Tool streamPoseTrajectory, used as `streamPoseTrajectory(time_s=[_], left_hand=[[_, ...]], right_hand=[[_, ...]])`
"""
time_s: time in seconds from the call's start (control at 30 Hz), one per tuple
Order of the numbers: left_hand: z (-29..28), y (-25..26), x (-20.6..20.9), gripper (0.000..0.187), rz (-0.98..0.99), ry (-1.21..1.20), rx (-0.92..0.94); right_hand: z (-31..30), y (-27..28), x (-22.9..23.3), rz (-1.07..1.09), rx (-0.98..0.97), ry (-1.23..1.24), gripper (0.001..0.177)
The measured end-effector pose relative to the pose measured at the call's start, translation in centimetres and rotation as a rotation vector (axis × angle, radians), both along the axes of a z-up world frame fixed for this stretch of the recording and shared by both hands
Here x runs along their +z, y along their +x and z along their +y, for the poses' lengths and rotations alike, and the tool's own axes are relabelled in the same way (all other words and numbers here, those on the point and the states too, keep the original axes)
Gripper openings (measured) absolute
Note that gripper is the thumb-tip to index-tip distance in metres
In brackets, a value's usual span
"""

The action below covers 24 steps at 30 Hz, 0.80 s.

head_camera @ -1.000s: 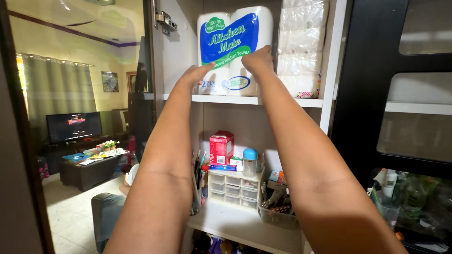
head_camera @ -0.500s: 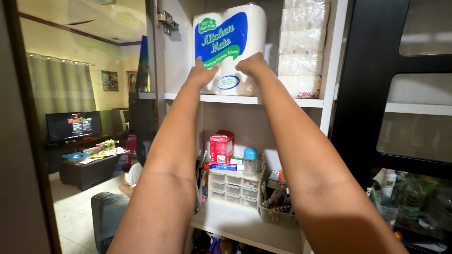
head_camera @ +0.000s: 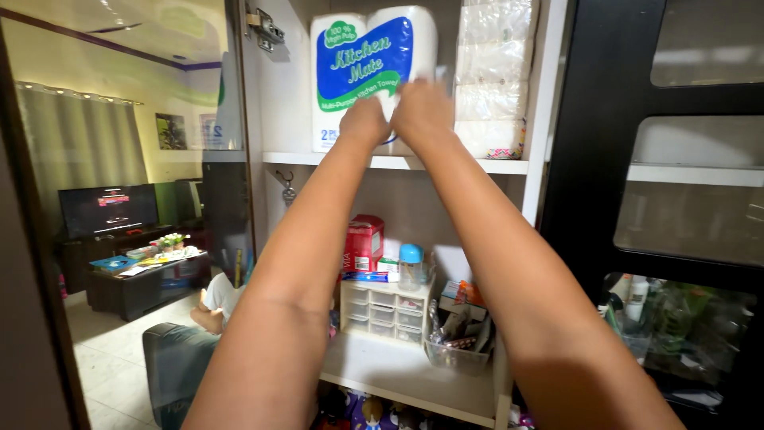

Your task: The person removes items including paper towels, toilet paper rolls, tissue boxes, toothpaste, and shampoo bottles from a storage cabinet and places them on a dining table, then returns several of the items to different shelves within the cabinet.

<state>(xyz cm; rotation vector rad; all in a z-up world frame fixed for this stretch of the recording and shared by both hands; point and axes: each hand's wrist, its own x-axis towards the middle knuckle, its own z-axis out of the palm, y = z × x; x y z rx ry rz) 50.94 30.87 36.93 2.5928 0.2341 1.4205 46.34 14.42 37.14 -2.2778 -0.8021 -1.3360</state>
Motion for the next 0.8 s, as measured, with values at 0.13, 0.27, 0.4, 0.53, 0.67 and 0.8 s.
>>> streamPoseTrajectory(time_s=[0.13,0.27,0.4,0.53,0.67,0.8], left_hand=[[-6.9,-1.5,1.8,0.096,0.120,-0.478,-0.718],[-11.7,-3.1,1.6,0.103,0.324,-0.528,-0.903],[-12.3,-1.7,1.6,0.092,0.296,-0.477,-0.975],[-11.6,-0.7,2.0,0.084,0.166,-0.472,-1.009],[-12.1,-1.8,1.7,0.091,0.114,-0.433,-0.888],[-12.5,-1.5,0.9,0.091,0.144,-0.494,-0.892]], right_hand=[[-5.6,-2.1,-0.8,-0.392,-0.157,0.368,0.059],[-8.4,-3.3,-1.1,-0.206,0.104,0.518,0.082],[-9.0,-3.2,-1.0,-0.040,0.117,0.515,0.091],[-8.6,-3.0,-1.0,-0.066,0.101,0.487,0.085],[-9.2,-2.4,-1.8,-0.017,0.077,0.458,0.086],[-8.5,-1.8,-3.0,0.004,-0.040,0.329,0.071]])
